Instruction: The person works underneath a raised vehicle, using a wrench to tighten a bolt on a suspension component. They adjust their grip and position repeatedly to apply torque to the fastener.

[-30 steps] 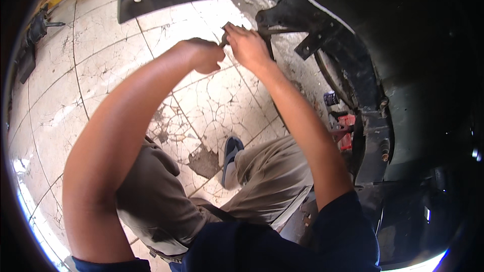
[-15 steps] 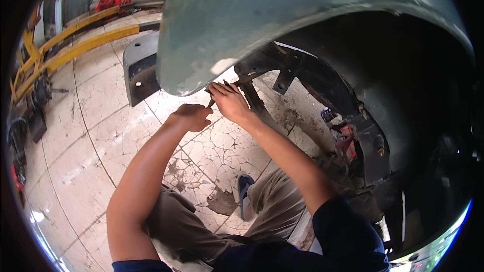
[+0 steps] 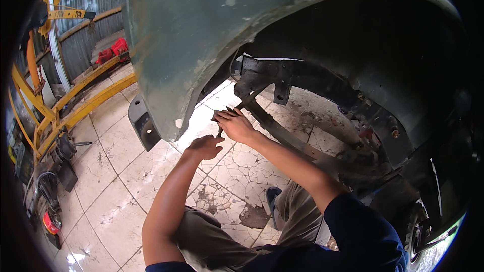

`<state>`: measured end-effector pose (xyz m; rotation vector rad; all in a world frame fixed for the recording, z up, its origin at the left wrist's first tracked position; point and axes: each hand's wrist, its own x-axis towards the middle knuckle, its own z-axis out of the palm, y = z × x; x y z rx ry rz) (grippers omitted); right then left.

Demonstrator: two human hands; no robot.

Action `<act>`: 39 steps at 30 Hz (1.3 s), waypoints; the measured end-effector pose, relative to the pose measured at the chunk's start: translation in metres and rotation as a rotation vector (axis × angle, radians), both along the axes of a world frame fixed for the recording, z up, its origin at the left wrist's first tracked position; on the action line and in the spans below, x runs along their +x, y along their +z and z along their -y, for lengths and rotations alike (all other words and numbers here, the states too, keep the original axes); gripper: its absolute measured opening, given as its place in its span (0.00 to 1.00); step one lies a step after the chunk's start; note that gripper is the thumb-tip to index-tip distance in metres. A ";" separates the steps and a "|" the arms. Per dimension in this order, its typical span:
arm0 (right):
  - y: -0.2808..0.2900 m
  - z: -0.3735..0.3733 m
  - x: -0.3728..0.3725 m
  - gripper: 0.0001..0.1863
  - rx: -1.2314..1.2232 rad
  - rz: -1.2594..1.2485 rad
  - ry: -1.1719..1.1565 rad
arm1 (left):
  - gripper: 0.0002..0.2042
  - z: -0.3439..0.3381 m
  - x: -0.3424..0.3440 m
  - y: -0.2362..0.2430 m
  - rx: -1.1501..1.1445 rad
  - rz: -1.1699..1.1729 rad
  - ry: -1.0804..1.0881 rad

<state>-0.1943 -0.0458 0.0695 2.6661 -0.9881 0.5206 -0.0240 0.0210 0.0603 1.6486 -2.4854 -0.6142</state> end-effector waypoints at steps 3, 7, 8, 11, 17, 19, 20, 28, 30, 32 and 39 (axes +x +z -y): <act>-0.001 -0.001 0.002 0.21 -0.019 -0.055 0.029 | 0.23 0.000 -0.002 0.001 -0.006 -0.003 0.001; -0.002 0.000 0.001 0.21 0.016 -0.042 0.023 | 0.25 -0.005 -0.005 0.014 0.062 0.079 0.009; -0.001 0.004 0.000 0.19 -0.037 0.004 0.069 | 0.26 0.003 -0.004 0.003 0.028 0.069 0.002; -0.001 0.006 -0.008 0.19 -0.002 0.029 0.147 | 0.27 0.001 -0.012 0.009 0.058 0.058 0.001; 0.013 0.013 -0.014 0.18 0.033 -0.075 0.186 | 0.25 0.007 -0.017 0.003 -0.069 0.016 0.027; 0.013 0.006 -0.017 0.18 -0.037 -0.100 0.254 | 0.23 0.009 -0.019 0.004 -0.064 0.033 0.055; 0.014 0.006 -0.015 0.18 -0.118 -0.118 0.295 | 0.22 0.014 -0.018 -0.002 -0.083 0.047 0.062; 0.015 0.009 -0.017 0.17 0.085 -0.056 0.205 | 0.28 0.021 -0.026 0.006 0.062 0.162 0.051; 0.017 0.011 -0.016 0.17 0.140 -0.001 0.271 | 0.28 0.023 -0.024 0.003 0.068 0.159 0.051; 0.015 0.008 -0.014 0.17 0.139 -0.003 0.218 | 0.29 0.024 -0.022 0.003 0.085 0.142 0.044; 0.013 0.007 -0.010 0.19 0.087 -0.030 0.096 | 0.30 0.022 -0.018 0.000 0.031 0.134 0.041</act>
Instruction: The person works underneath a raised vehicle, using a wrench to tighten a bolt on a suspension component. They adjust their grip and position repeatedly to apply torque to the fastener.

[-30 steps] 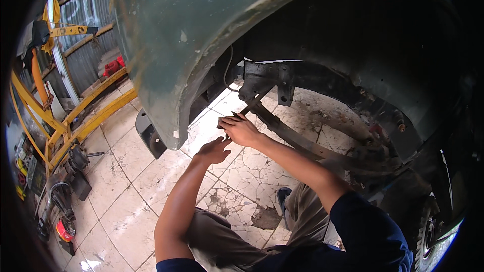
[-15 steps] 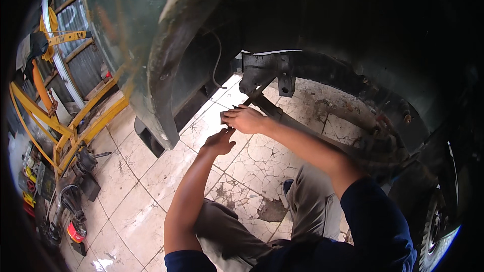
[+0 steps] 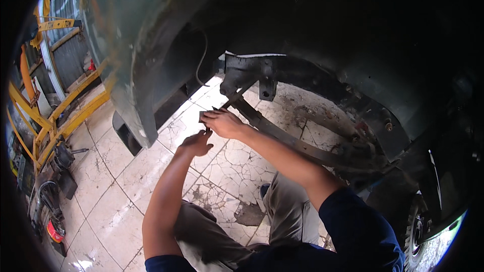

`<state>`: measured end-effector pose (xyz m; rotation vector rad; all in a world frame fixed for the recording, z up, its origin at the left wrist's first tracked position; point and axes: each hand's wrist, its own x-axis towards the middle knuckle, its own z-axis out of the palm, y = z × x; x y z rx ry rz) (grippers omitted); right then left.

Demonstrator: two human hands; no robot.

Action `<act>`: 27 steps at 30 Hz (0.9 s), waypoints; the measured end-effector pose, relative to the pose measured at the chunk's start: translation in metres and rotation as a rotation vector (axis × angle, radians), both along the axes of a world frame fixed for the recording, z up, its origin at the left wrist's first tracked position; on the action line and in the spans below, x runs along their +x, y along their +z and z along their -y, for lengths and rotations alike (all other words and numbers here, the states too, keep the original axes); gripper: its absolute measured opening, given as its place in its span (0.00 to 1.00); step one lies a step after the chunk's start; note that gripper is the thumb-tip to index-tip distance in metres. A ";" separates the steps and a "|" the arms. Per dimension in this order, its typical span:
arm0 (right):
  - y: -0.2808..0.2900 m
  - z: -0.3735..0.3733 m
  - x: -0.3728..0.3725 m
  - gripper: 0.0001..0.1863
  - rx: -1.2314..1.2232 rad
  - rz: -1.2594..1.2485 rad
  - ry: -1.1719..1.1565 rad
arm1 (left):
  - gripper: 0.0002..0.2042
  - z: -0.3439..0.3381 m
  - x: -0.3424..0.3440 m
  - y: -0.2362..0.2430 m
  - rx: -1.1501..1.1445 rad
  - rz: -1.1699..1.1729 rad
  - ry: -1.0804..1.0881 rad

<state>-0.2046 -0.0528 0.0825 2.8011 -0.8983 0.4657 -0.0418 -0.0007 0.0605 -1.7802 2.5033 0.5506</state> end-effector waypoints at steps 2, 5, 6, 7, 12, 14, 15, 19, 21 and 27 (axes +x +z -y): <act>-0.002 -0.004 -0.001 0.19 -0.008 -0.035 -0.027 | 0.28 -0.004 -0.004 0.004 0.021 -0.025 -0.011; 0.001 -0.002 -0.003 0.18 0.036 0.041 0.133 | 0.28 -0.006 -0.003 0.003 0.014 -0.011 -0.034; 0.005 -0.002 -0.006 0.18 0.087 0.016 0.081 | 0.28 -0.008 -0.002 0.005 0.030 -0.006 -0.025; 0.000 0.000 -0.007 0.18 0.042 0.012 0.030 | 0.28 -0.008 0.000 0.005 0.046 -0.003 -0.016; 0.000 -0.004 0.002 0.19 0.040 0.055 0.132 | 0.30 -0.005 0.002 -0.001 0.174 0.120 -0.054; 0.003 -0.006 0.005 0.19 0.023 0.000 0.031 | 0.30 -0.003 0.006 -0.004 0.196 0.155 -0.065; 0.003 -0.007 0.004 0.19 0.016 -0.031 -0.026 | 0.30 -0.002 0.006 -0.006 0.209 0.170 -0.078; -0.002 -0.007 0.004 0.19 -0.041 0.013 0.037 | 0.29 -0.001 0.007 -0.009 0.233 0.176 -0.057; -0.003 -0.005 0.001 0.19 -0.021 0.050 0.107 | 0.29 -0.005 0.005 -0.004 0.255 0.189 -0.056; 0.005 -0.008 0.004 0.18 -0.004 0.015 0.056 | 0.28 -0.004 0.004 -0.004 0.271 0.194 -0.039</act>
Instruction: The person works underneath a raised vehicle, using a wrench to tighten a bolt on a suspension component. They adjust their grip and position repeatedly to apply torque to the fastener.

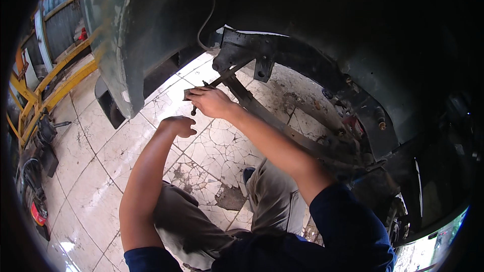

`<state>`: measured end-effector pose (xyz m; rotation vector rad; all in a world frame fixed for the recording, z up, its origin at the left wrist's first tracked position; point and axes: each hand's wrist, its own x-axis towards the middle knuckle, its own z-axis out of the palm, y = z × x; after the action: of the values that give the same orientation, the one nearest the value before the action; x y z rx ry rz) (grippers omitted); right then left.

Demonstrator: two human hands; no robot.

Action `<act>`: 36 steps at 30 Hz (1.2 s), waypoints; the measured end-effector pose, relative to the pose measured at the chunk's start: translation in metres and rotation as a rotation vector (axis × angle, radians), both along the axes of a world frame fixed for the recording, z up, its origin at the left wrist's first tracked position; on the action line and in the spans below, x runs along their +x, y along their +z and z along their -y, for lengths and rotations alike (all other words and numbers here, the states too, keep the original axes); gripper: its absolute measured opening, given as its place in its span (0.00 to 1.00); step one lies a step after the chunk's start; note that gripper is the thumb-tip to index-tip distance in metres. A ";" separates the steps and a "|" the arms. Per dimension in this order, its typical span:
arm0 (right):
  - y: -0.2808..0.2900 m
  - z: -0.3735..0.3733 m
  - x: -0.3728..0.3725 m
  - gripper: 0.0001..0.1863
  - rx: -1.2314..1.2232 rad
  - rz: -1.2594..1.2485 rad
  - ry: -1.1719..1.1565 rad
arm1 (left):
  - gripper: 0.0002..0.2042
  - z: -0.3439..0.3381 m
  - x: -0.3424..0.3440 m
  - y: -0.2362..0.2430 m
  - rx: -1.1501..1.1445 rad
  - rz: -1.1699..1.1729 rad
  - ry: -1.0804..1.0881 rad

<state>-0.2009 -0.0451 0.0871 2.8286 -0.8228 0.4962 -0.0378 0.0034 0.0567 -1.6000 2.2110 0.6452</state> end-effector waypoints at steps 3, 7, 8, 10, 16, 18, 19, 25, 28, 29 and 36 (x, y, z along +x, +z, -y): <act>0.005 -0.003 0.001 0.17 0.025 0.005 -0.047 | 0.28 0.000 0.003 0.000 -0.005 0.005 0.006; -0.003 0.006 -0.006 0.17 0.039 0.053 0.048 | 0.27 -0.002 -0.002 0.005 -0.024 -0.021 -0.009; -0.005 0.009 -0.008 0.16 0.002 0.098 0.065 | 0.28 -0.003 -0.002 0.006 -0.025 -0.033 -0.013; -0.001 0.008 -0.007 0.16 -0.024 0.114 0.053 | 0.28 0.000 0.003 0.003 -0.044 -0.072 -0.031; -0.013 0.011 -0.006 0.15 0.001 0.114 0.065 | 0.27 0.003 -0.004 0.007 -0.257 -0.298 0.066; -0.009 0.011 -0.007 0.15 0.020 0.103 -0.006 | 0.28 0.005 -0.004 0.006 -0.254 -0.284 0.079; -0.010 0.009 -0.005 0.15 -0.016 0.100 -0.009 | 0.29 0.005 -0.004 0.005 -0.264 -0.275 0.069; -0.009 0.015 -0.011 0.16 -0.130 0.062 0.045 | 0.31 0.001 -0.006 0.001 -0.300 -0.285 0.056; -0.013 0.019 -0.013 0.17 -0.222 -0.012 0.030 | 0.32 0.000 -0.005 0.001 -0.279 -0.281 0.047; -0.015 0.018 -0.013 0.17 -0.200 -0.002 0.031 | 0.32 0.000 -0.004 0.002 -0.259 -0.276 0.050; -0.009 0.006 -0.017 0.17 0.036 0.115 0.036 | 0.32 -0.003 0.002 0.004 -0.233 -0.292 0.017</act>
<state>-0.2177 -0.0511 0.0785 2.8746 -0.8097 0.6611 -0.0363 0.0060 0.0604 -1.7313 2.5679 0.6847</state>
